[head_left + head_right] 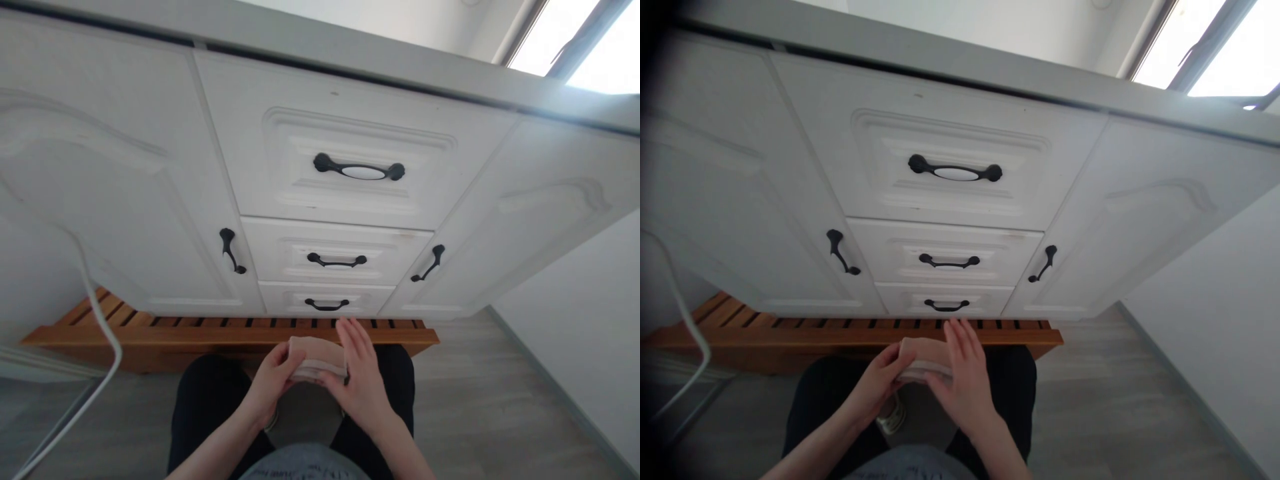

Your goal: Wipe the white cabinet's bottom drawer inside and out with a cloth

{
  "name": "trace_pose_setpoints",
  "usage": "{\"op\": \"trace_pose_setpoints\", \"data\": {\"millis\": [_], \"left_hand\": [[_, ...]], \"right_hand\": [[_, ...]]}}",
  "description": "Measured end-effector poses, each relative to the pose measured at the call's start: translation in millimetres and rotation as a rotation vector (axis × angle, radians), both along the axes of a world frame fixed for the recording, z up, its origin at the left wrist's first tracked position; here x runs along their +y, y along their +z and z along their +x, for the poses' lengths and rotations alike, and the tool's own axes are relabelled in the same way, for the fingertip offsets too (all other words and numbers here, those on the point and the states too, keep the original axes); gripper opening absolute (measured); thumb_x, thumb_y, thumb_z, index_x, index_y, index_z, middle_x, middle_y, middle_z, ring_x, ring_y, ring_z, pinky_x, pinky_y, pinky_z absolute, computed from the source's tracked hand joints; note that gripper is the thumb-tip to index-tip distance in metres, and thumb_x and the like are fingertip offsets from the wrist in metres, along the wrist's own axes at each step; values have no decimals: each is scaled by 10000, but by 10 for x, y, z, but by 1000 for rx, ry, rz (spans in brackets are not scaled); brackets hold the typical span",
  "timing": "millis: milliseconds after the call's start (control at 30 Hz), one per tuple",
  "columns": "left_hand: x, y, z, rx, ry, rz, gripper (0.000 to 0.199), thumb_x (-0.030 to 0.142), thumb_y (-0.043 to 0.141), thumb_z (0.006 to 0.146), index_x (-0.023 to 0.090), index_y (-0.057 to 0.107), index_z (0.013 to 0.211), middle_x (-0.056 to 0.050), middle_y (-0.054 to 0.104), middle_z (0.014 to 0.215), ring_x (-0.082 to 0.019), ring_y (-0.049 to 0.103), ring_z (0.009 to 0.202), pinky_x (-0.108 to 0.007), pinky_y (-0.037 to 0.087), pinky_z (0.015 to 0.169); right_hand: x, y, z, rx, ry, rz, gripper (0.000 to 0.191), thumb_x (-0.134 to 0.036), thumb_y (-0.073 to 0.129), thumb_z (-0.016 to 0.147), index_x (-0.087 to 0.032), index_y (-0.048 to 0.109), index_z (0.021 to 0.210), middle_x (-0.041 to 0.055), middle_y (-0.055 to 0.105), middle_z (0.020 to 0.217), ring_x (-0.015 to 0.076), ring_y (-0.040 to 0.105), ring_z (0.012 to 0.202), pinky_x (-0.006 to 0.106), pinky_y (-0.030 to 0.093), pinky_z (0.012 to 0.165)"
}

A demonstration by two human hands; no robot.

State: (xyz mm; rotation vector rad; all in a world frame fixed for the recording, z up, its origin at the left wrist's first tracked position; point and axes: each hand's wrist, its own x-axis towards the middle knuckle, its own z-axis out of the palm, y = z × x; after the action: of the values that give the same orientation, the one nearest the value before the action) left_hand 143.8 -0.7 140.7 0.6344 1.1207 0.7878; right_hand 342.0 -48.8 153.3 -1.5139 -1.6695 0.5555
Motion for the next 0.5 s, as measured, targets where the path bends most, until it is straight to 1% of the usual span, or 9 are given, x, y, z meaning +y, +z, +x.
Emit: {"op": "trace_pose_setpoints", "data": {"millis": [67, 133, 200, 267, 300, 367, 433, 467, 500], "left_hand": [[-44, -69, 55, 77, -39, 48, 568, 607, 834, 693, 180, 684, 1035, -17, 723, 919, -160, 644, 811, -243, 491, 683], [-85, -126, 111, 95, -56, 60, 585, 683, 773, 718, 177, 679, 995, -17, 712, 886, -175, 639, 816, -257, 475, 684], [-118, -186, 149, 51, -26, 29, 598, 709, 787, 676, 179, 677, 929, -10, 696, 839, -181, 637, 814, -265, 477, 692], [-148, -260, 159, -19, 16, -32, 597, 698, 834, 617, 190, 678, 888, 4, 678, 793, -164, 631, 777, -252, 475, 677], [-164, -301, 154, -46, 25, -68, 589, 692, 844, 608, 198, 679, 884, 9, 673, 781, -154, 629, 759, -242, 473, 668], [-199, -381, 132, -58, 9, -126, 549, 684, 818, 659, 217, 681, 913, 4, 678, 795, -147, 641, 764, -228, 477, 665], [-223, -433, 101, 16, -57, -119, 467, 645, 761, 751, 245, 687, 981, -22, 707, 879, -168, 669, 830, -230, 497, 675], [-222, -439, 86, 73, -122, -52, 425, 598, 746, 783, 269, 690, 1044, -41, 724, 972, -188, 682, 883, -243, 516, 688], [-207, -426, 74, 144, -197, 68, 411, 541, 738, 802, 300, 685, 1130, -59, 724, 1096, -211, 688, 937, -264, 539, 707]], "right_hand": [[-7, -101, -205, -90, 159, -119, 1118, -274, 880, 656, -387, 284, 1595, 47, 272, 1684, 400, 219, 1549, 650, 223, 1237], [-4, -308, -381, -133, 166, -199, 1160, -178, 863, 619, -407, 276, 1592, 48, 245, 1689, 438, 201, 1546, 695, 254, 1203], [-6, -581, -484, -145, 101, -212, 1095, -100, 763, 656, -424, 284, 1586, 39, 304, 1668, 439, 227, 1538, 707, 292, 1180], [-19, -871, -511, -112, 62, -188, 989, -66, 626, 723, -433, 296, 1581, 33, 398, 1626, 402, 331, 1507, 675, 348, 1171], [-29, -1007, -504, -73, 65, -170, 936, -65, 571, 746, -430, 324, 1572, 39, 443, 1600, 382, 398, 1476, 651, 383, 1163], [-47, -1228, -468, 70, 99, -151, 843, -104, 540, 764, -416, 413, 1537, 58, 523, 1541, 366, 507, 1401, 616, 442, 1135], [-54, -1342, -410, 256, 135, -165, 761, -201, 598, 766, -403, 493, 1492, 73, 591, 1474, 382, 558, 1348, 613, 481, 1099], [-52, -1350, -371, 340, 144, -178, 735, -262, 625, 771, -399, 505, 1484, 77, 621, 1436, 389, 576, 1325, 615, 501, 1075], [-48, -1325, -322, 423, 148, -197, 712, -331, 638, 788, -402, 502, 1483, 77, 652, 1393, 393, 599, 1296, 619, 527, 1039]]}}
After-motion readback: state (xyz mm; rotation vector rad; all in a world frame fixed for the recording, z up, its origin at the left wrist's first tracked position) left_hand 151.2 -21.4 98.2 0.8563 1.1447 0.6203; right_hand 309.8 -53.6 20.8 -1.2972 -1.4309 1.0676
